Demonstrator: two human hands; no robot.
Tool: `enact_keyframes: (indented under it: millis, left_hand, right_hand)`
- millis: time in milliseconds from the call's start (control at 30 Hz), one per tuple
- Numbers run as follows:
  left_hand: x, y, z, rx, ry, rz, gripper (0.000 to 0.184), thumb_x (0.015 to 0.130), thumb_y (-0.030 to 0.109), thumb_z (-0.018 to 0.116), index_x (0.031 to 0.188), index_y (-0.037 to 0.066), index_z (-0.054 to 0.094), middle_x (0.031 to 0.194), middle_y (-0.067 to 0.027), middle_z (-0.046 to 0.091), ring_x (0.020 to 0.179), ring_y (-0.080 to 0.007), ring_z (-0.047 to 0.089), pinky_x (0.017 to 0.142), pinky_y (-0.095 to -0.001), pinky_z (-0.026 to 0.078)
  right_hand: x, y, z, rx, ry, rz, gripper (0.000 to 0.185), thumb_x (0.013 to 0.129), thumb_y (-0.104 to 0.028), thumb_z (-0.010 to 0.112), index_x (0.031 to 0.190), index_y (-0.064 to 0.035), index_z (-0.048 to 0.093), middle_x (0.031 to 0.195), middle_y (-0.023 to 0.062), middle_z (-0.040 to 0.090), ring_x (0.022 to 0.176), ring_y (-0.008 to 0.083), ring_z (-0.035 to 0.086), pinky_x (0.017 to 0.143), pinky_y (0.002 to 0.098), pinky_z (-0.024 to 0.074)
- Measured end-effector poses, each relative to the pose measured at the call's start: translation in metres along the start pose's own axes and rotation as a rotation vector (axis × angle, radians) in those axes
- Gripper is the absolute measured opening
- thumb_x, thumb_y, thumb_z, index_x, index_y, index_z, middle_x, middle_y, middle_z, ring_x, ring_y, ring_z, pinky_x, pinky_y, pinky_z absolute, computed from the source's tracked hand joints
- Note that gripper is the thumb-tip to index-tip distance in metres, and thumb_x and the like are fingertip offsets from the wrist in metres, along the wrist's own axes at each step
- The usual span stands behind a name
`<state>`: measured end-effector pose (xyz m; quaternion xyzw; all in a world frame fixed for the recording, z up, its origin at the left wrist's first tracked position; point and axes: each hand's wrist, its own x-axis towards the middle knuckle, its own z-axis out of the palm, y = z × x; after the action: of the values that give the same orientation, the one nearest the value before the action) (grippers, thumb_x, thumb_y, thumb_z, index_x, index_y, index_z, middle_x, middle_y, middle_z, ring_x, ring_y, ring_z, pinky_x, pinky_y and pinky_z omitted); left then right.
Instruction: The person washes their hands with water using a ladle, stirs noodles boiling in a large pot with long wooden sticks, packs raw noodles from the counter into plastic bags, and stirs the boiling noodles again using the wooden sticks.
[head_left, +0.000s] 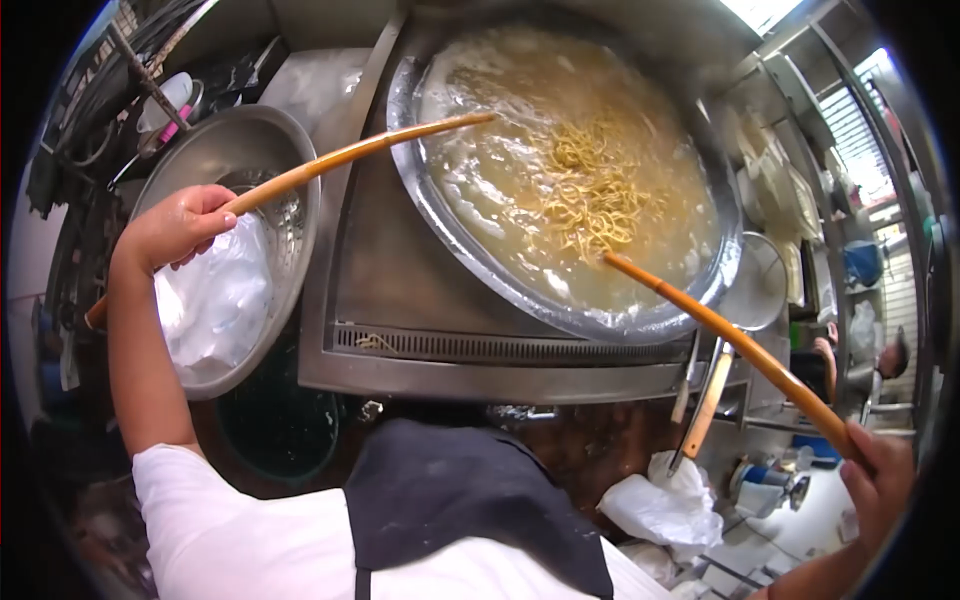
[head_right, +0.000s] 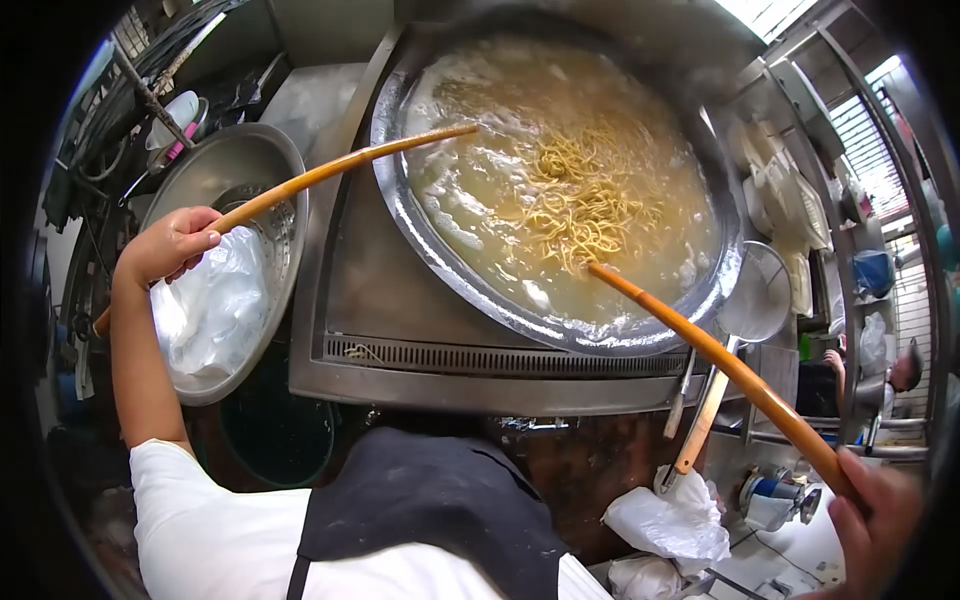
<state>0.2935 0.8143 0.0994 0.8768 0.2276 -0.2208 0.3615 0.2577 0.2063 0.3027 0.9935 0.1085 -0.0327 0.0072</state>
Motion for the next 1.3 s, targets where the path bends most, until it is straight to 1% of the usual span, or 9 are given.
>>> enact_keyframes:
  millis: [100,167,300,433,600,700,1000,1167,1300]
  left_hand:
    - [-0.004,-0.013,0.001,-0.025,0.057,0.013,0.025,0.088,0.025,0.056,0.105,0.008,0.060,0.060,0.0040,0.047,0.046,-0.0050,0.042,0.040,-0.0225,0.035]
    - [0.001,-0.028,0.003,-0.033,0.068,0.072,0.025,0.088,0.025,0.056,0.106,0.008,0.060,0.061,0.0040,0.047,0.048,-0.0048,0.042,0.042,-0.0223,0.036]
    - [-0.006,-0.026,0.017,-0.050,0.126,0.197,0.029,0.089,0.025,0.056,0.110,0.006,0.060,0.070,0.0010,0.053,0.058,-0.0075,0.047,0.052,-0.0247,0.041]
    - [-0.001,0.026,0.033,0.110,0.192,0.407,0.031,0.089,0.024,0.056,0.111,0.003,0.059,0.075,-0.0057,0.058,0.068,-0.0162,0.055,0.064,-0.0321,0.045]
    - [0.043,0.123,0.058,0.490,0.217,0.450,0.027,0.089,0.025,0.054,0.105,0.005,0.061,0.087,-0.0164,0.064,0.085,-0.0306,0.063,0.075,-0.0424,0.047]
    - [0.074,0.174,0.096,0.771,0.206,0.416,0.024,0.088,0.020,0.051,0.104,0.008,0.064,0.091,-0.0130,0.067,0.087,-0.0284,0.066,0.076,-0.0401,0.051]
    - [0.178,0.235,0.244,0.976,0.146,0.447,0.025,0.083,0.015,0.061,0.106,0.014,0.070,0.105,-0.0049,0.069,0.098,-0.0226,0.066,0.073,-0.0388,0.054]
    - [0.181,0.240,0.252,1.013,0.022,0.453,0.025,0.083,0.016,0.061,0.107,0.012,0.070,0.103,-0.0051,0.070,0.098,-0.0210,0.066,0.075,-0.0370,0.054]
    - [0.165,0.207,0.254,0.855,0.052,0.446,0.024,0.084,0.017,0.058,0.105,0.012,0.070,0.102,-0.0066,0.070,0.098,-0.0224,0.067,0.075,-0.0381,0.055]
  right_hand:
    - [0.067,0.003,0.045,0.001,-0.248,0.105,0.044,0.068,-0.002,0.069,0.112,-0.0016,0.065,0.075,0.0155,0.063,0.067,0.0207,0.060,0.067,0.0288,0.0459]
    - [0.126,0.003,0.108,0.349,-0.414,0.215,0.036,0.079,-0.006,0.066,0.114,-0.0015,0.064,0.079,0.0041,0.066,0.067,0.0087,0.056,0.062,0.0249,0.0458]
    - [0.188,0.020,0.298,0.924,-0.284,0.413,0.039,0.086,-0.012,0.066,0.124,-0.0077,0.060,0.076,-0.0037,0.059,0.057,0.0053,0.050,0.049,0.0211,0.0412]
    - [0.217,-0.014,0.358,0.826,-0.159,0.267,0.045,0.086,-0.020,0.062,0.129,-0.0088,0.055,0.075,0.0012,0.062,0.057,0.0086,0.052,0.054,0.0254,0.0445]
    - [0.184,0.018,0.336,0.710,-0.127,0.120,0.047,0.086,-0.021,0.063,0.130,-0.0061,0.054,0.080,0.0040,0.063,0.061,0.0099,0.054,0.058,0.0276,0.0465]
    - [0.128,0.042,0.254,0.772,-0.337,0.292,0.044,0.089,-0.020,0.063,0.130,-0.0086,0.054,0.079,-0.0027,0.059,0.061,0.0049,0.051,0.051,0.0220,0.0422]
    - [-0.070,0.087,0.020,0.505,-0.128,0.692,0.034,0.077,-0.012,0.060,0.108,0.0012,0.066,0.064,0.0031,0.062,0.050,0.0066,0.050,0.043,0.0227,0.0363]
    - [-0.010,0.078,0.053,0.259,-0.203,0.464,0.032,0.077,-0.014,0.059,0.106,-0.0020,0.067,0.061,0.0069,0.059,0.054,0.0081,0.054,0.047,0.0272,0.0392]
    - [0.142,0.048,0.193,-0.050,0.004,0.156,0.024,0.082,-0.023,0.059,0.100,-0.0085,0.067,0.084,0.0189,0.064,0.081,0.0352,0.063,0.073,0.0445,0.0485]
